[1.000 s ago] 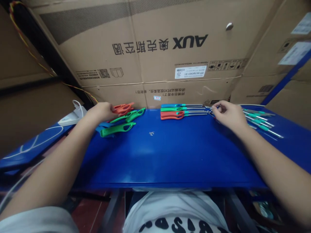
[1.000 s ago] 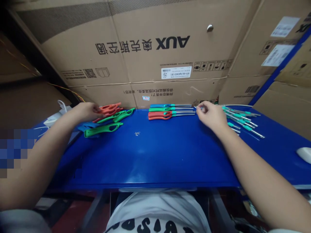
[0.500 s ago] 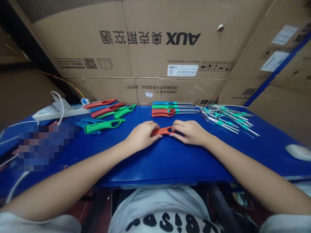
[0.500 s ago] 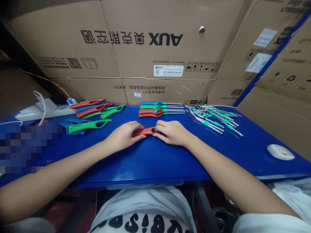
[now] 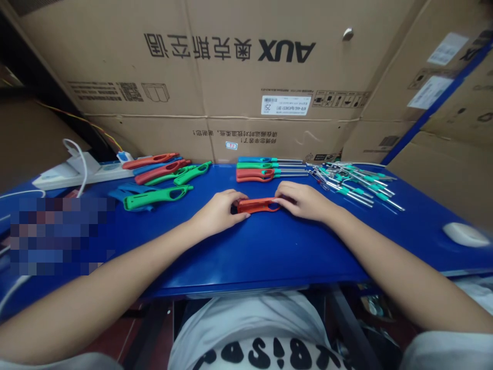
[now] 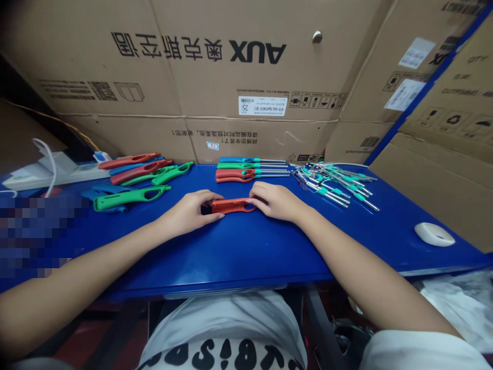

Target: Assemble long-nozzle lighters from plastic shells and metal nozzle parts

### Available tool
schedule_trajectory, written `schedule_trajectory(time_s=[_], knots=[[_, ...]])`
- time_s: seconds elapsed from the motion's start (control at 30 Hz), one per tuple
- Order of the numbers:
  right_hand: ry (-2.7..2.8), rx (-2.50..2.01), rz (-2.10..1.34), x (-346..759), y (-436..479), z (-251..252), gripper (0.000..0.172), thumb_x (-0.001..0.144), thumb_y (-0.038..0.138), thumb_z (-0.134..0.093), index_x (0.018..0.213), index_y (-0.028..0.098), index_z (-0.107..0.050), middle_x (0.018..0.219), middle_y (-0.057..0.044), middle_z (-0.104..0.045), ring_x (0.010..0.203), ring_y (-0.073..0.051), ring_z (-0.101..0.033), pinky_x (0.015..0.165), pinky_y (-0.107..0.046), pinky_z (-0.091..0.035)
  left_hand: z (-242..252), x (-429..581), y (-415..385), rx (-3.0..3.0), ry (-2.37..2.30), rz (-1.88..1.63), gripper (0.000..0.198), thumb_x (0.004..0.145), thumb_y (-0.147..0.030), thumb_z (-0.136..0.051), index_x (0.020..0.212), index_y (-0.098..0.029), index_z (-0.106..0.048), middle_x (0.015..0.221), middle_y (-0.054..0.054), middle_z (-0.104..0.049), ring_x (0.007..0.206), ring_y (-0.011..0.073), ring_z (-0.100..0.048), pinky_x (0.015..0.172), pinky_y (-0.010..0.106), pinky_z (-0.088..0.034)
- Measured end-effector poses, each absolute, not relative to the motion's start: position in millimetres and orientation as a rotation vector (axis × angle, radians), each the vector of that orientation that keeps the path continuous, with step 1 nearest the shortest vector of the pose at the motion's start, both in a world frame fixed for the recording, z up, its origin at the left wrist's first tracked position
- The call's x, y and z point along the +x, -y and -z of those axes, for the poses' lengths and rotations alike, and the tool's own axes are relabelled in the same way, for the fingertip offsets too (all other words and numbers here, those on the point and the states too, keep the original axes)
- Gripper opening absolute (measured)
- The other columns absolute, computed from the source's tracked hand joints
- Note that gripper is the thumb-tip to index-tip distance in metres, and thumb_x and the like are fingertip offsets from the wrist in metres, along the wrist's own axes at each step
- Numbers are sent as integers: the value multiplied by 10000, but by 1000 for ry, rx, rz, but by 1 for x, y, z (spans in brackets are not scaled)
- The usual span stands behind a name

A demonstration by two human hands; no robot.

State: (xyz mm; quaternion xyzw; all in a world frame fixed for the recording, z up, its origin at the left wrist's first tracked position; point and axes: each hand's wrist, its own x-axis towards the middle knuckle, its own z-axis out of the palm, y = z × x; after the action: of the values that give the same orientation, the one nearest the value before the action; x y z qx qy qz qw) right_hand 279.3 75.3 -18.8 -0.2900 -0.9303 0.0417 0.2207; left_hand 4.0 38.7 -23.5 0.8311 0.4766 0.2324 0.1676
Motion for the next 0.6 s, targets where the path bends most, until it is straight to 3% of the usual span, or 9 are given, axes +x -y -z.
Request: schedule_trajectory(time_s=[0.17,0.43,0.6], knots=[[2462,-870,-8,285,-78,14,243,1026,321,-483,964,173,-665,970,-92,-707,845,-195,-642,729,-289,-450,27,5,-39,2374,-1299,-719,303,824,-299,-749,1083,-148,-707,1025,83,-723,892,230,-688,828,374,-566],[2690,-865,-451,282,-74,14,333,997,371,-538,764,167,-660,729,-29,-641,635,-129,-543,618,-258,-366,31,2,-45,2454,-1228,-812,287,826,-133,-666,1111,-142,-696,1087,101,-725,963,219,-699,902,368,-565],[2690,-866,-516,282,-75,14,341,990,396,-547,768,166,-666,736,-31,-637,645,-127,-531,616,-254,-347,30,-2,-47,2480,-1191,-820,220,876,-296,-701,1049,-160,-715,1052,87,-738,958,232,-700,898,372,-561]])
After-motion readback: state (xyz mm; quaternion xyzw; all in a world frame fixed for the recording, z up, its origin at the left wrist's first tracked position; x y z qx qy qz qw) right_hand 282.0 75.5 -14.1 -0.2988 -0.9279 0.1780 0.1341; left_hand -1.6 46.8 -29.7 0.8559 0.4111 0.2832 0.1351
